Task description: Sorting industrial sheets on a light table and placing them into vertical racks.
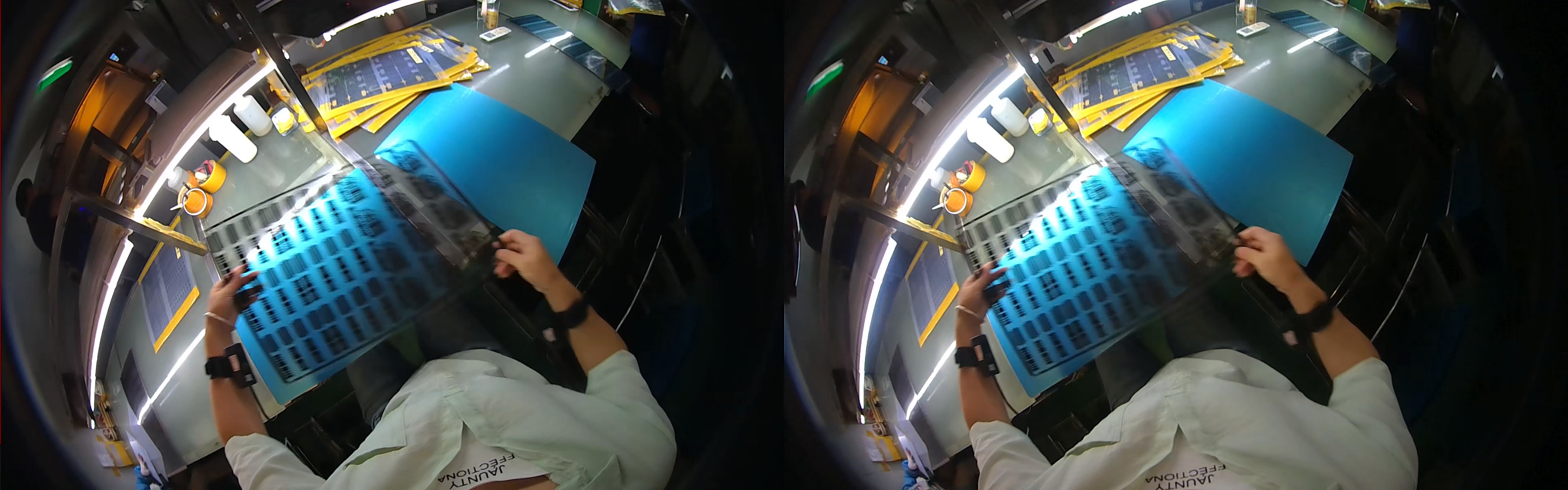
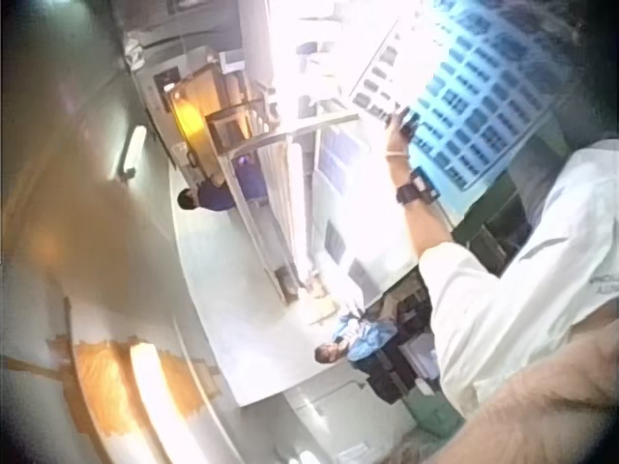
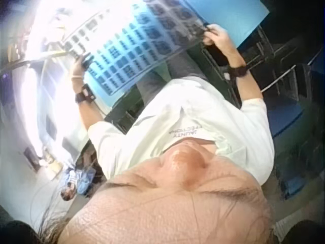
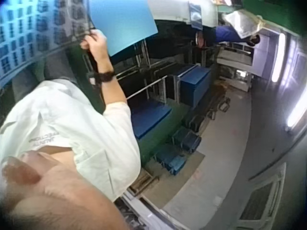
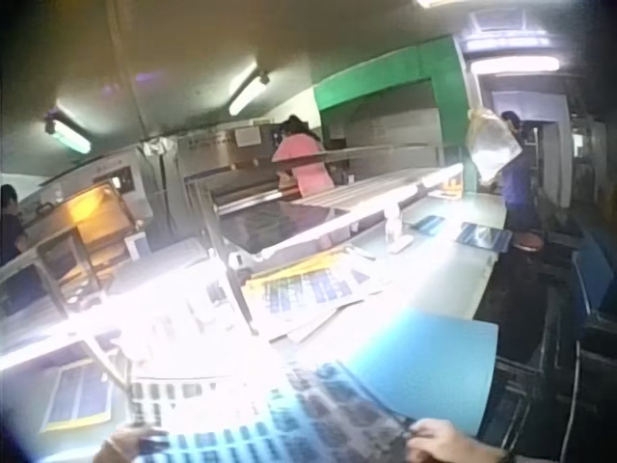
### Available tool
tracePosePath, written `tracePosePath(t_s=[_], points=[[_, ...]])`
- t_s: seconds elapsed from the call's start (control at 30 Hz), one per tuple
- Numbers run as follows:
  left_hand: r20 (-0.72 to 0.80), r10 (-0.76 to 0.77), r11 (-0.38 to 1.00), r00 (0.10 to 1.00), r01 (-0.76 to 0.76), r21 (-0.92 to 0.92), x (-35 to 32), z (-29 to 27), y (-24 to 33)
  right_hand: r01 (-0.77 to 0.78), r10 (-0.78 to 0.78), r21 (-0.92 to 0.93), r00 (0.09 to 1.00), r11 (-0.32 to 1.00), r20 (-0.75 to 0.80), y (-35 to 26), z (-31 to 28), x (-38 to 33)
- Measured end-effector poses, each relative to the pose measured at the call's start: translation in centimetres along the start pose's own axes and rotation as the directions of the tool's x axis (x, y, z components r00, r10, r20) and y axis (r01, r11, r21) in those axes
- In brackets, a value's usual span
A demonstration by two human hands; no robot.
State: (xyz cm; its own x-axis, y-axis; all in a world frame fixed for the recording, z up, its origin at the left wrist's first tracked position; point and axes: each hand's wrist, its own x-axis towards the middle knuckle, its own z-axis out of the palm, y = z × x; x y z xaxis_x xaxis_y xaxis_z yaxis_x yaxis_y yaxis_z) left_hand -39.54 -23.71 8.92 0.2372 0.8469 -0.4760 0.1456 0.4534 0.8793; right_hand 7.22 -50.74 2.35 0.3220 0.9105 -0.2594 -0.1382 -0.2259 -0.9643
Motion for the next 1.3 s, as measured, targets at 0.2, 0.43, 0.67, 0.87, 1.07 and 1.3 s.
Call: tracePosePath(t_s=[0.2,0.43,0.67,0.87,1.07,1.3], points=[[-0.314,0.247,0.968,0.917,-0.220,0.118,-1.4,-8.0,-4.8,-0.041,0.048,-0.109,0.997,0.993,0.060,1.5,7.0,2.0],[-0.364,0.156,0.987,0.918,-0.154,0.034,-2.6,-9.0,-8.8,0.066,-0.106,-0.413,0.992,0.908,-0.075,5.2,7.3,1.2],[-0.371,0.123,0.990,0.920,-0.138,-0.014,-2.1,-9.4,-9.7,-0.057,0.043,-0.200,0.996,0.978,-0.073,5.8,7.2,1.0],[-0.370,0.087,0.995,0.925,-0.096,-0.006,-1.5,-9.8,-10.1,-0.041,0.036,-0.108,0.998,0.993,-0.050,6.4,7.0,1.5],[-0.361,-0.031,0.998,0.932,0.010,-0.060,-1.1,-9.6,-9.9,-0.008,0.002,-0.152,0.999,0.988,-0.042,6.0,7.2,1.6],[-0.359,-0.070,0.991,0.931,0.025,-0.129,-0.7,-9.9,-11.2,-0.018,0.013,-0.161,0.999,0.987,-0.033,5.7,7.3,1.4]])
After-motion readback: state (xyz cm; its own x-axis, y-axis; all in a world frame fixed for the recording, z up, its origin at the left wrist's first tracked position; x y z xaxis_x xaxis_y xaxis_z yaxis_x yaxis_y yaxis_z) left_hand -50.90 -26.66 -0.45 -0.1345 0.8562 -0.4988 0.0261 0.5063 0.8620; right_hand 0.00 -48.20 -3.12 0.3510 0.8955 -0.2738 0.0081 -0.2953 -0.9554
